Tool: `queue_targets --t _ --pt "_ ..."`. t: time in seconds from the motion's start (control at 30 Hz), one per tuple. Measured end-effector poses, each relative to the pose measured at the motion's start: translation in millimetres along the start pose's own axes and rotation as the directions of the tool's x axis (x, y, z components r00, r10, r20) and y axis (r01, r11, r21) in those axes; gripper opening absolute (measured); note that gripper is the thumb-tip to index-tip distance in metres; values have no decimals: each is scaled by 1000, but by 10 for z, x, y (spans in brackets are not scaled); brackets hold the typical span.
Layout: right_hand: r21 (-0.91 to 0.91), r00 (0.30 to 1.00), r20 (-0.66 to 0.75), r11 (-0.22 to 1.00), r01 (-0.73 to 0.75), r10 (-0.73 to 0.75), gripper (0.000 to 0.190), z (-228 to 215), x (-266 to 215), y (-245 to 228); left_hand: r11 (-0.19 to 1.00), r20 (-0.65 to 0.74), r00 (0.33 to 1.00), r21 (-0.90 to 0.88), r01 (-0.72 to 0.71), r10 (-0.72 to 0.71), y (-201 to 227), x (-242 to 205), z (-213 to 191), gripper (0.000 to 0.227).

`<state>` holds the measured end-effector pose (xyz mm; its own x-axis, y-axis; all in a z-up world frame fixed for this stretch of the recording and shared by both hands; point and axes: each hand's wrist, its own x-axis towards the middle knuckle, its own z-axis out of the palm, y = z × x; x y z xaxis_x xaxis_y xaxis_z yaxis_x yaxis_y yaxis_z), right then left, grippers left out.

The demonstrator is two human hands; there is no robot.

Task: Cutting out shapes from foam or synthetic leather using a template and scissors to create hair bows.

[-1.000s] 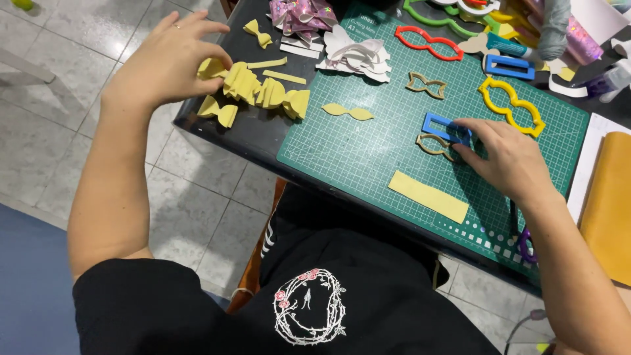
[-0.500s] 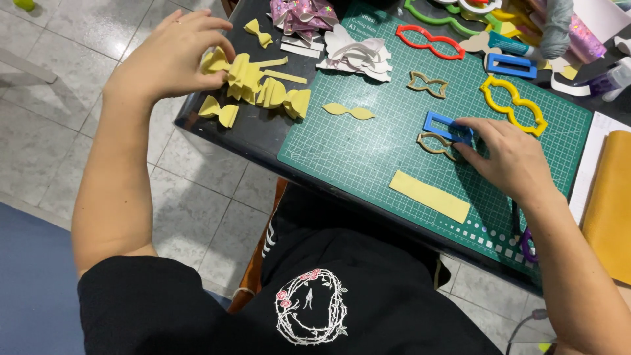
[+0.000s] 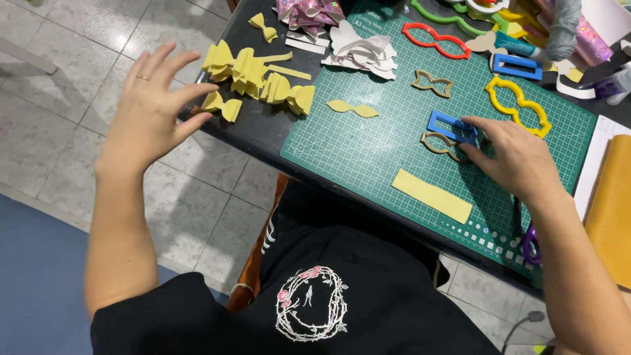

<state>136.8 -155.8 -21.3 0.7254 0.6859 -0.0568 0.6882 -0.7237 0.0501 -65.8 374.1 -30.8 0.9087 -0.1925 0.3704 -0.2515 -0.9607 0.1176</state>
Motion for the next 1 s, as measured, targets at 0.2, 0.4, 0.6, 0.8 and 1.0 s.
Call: queue_targets --t 0.2,0.4,0.6,0.8,1.0 --pt "18 998 -51 999 42 -42 49 50 -25 51 998 7 998 27 -55 55 -75 113 142 28" --pt "16 998 -46 999 47 -46 47 19 -29 29 980 13 1000 -198 -1 4 -136 112 -16 29" --pt "53 993 107 997 -49 43 57 -81 13 -8 993 24 1000 -118 -6 9 -177 102 120 32" --pt "131 990 135 989 -61 43 59 -126 -6 6 989 44 999 -150 16 -10 -56 179 90 40" --pt "111 997 77 994 -3 -5 63 -27 -44 167 988 -162 983 -114 -107 88 187 143 10 41"
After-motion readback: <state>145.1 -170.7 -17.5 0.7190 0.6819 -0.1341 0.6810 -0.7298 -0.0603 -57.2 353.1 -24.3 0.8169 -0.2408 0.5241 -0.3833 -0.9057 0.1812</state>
